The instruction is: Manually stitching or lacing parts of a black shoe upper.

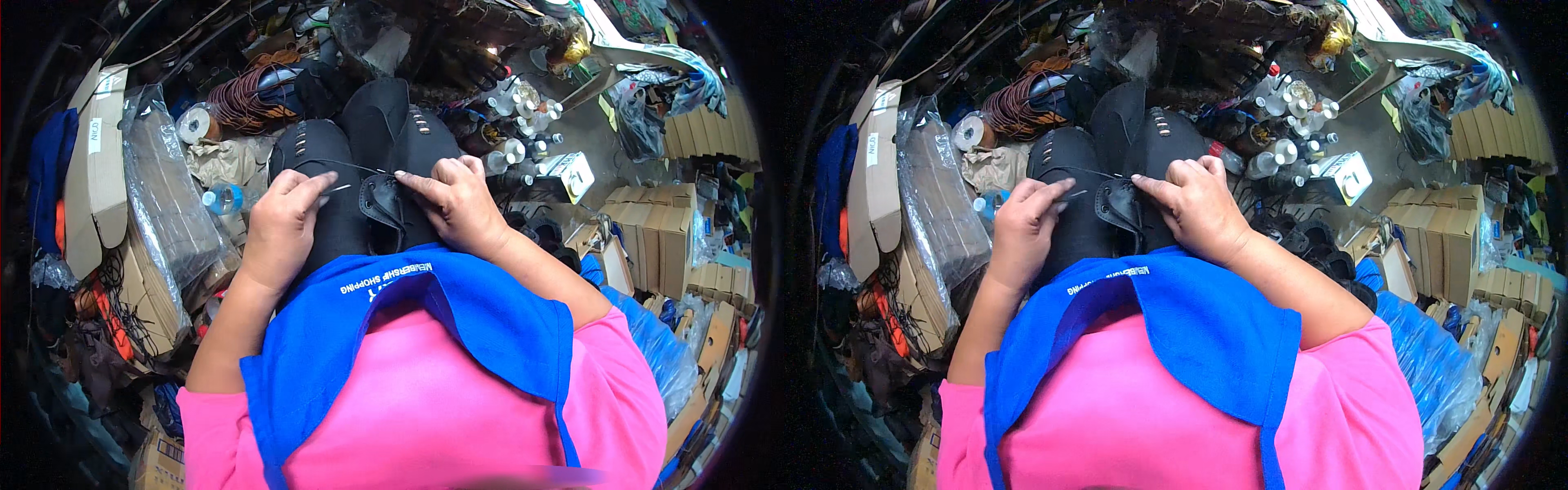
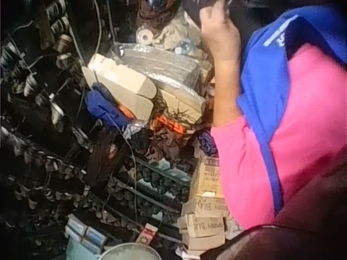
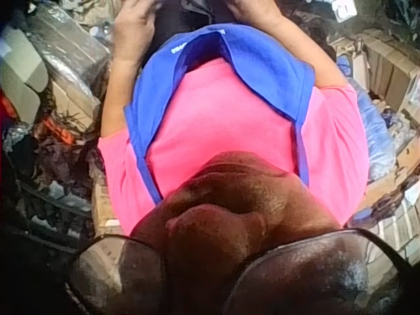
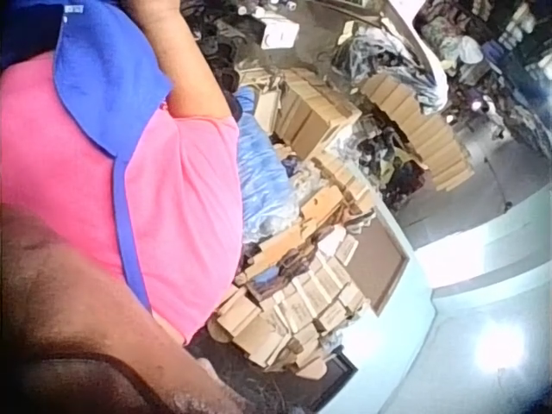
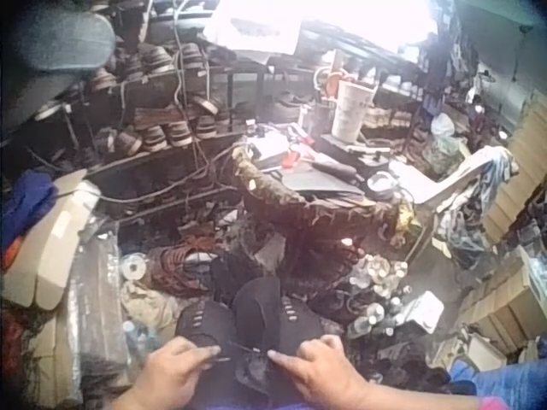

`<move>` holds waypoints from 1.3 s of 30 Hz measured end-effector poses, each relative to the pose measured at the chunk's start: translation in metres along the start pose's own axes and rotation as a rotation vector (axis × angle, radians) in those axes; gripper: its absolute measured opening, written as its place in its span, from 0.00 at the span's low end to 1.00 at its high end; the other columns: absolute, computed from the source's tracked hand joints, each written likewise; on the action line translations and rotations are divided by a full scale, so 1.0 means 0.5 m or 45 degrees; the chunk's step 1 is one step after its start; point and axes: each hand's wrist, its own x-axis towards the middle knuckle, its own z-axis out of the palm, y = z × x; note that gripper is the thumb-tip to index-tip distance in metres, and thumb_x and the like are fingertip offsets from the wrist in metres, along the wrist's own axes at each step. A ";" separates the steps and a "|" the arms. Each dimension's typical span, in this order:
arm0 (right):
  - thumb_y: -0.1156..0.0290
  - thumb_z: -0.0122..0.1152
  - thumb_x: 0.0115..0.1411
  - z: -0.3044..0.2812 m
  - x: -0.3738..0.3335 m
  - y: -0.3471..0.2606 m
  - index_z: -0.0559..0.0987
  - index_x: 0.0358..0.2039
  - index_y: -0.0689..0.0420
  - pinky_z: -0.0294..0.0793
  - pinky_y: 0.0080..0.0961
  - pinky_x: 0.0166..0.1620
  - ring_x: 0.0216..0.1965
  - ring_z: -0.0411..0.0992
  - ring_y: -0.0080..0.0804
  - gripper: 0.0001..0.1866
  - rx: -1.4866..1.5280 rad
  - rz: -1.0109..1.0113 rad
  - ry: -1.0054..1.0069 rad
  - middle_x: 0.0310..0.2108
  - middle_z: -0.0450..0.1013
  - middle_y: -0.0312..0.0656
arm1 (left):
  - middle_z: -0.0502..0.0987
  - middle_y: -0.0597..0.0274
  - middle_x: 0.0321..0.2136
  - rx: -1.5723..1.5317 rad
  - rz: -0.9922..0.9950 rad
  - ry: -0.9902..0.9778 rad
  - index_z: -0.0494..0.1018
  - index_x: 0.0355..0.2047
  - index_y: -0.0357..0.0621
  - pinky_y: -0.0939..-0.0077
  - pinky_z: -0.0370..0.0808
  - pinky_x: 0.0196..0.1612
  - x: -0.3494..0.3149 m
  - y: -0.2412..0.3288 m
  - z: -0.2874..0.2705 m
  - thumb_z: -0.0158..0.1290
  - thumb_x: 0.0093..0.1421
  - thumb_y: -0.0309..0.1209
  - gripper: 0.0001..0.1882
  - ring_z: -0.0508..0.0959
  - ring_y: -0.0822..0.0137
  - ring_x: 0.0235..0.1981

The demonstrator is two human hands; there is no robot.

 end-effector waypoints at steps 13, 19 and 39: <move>0.74 0.56 0.52 -0.026 0.036 0.054 0.80 0.40 0.35 0.54 0.34 0.44 0.38 0.65 0.32 0.18 0.147 0.039 -0.165 0.29 0.68 0.32 | 0.68 0.64 0.24 0.141 0.287 0.035 0.80 0.32 0.50 0.70 0.65 0.37 0.068 -0.024 0.041 0.57 0.46 0.20 0.13 0.68 0.62 0.30; 0.78 0.54 0.49 -0.037 0.050 0.059 0.81 0.41 0.37 0.54 0.32 0.47 0.40 0.63 0.31 0.22 0.135 0.071 -0.242 0.30 0.66 0.32 | 0.64 0.66 0.23 0.176 0.266 -0.067 0.81 0.33 0.56 0.70 0.62 0.38 0.078 -0.027 0.044 0.57 0.46 0.22 0.15 0.65 0.64 0.31; 0.76 0.60 0.47 -0.010 0.074 0.106 0.84 0.36 0.46 0.64 0.26 0.42 0.32 0.65 0.28 0.15 0.502 -0.001 -0.191 0.23 0.67 0.33 | 0.63 0.69 0.21 0.169 0.399 -0.137 0.81 0.29 0.59 0.71 0.59 0.38 0.116 -0.046 0.060 0.57 0.44 0.22 0.14 0.66 0.66 0.29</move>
